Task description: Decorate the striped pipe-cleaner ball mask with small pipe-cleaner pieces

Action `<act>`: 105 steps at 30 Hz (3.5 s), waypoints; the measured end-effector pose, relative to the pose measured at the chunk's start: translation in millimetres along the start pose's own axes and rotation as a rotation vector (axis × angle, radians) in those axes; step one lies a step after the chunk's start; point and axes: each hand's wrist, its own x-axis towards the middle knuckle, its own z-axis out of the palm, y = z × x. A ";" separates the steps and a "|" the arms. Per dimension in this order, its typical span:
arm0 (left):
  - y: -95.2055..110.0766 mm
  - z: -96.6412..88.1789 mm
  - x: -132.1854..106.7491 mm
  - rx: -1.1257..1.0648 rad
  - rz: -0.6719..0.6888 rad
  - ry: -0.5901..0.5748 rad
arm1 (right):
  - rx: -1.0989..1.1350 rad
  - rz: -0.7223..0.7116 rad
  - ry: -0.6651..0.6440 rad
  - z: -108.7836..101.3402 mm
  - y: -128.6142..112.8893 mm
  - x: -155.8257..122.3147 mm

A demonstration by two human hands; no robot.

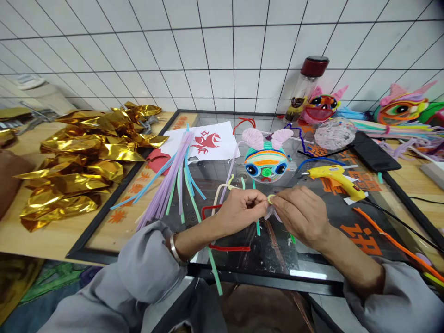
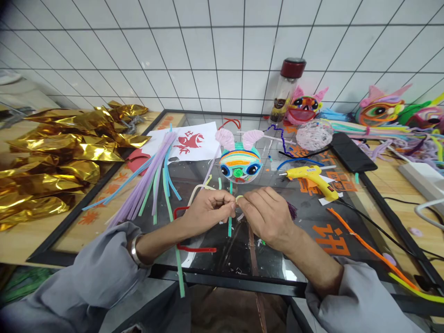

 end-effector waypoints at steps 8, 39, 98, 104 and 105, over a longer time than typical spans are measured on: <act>-2.7 6.2 -1.8 -0.095 -0.065 0.062 | 0.026 -0.029 -0.038 4.3 -2.2 -6.0; -1.9 1.7 -2.5 -0.243 -0.048 0.088 | 1.312 1.181 0.011 5.2 -8.7 10.2; -4.2 3.0 0.0 -0.148 -0.082 0.086 | 1.392 1.330 0.065 9.9 -13.2 14.1; -1.9 4.0 -2.6 -0.008 0.008 0.106 | 1.265 1.206 0.009 6.8 -14.0 14.2; -1.3 3.8 -2.8 0.017 0.018 0.100 | 1.217 1.177 -0.002 6.7 -14.1 13.5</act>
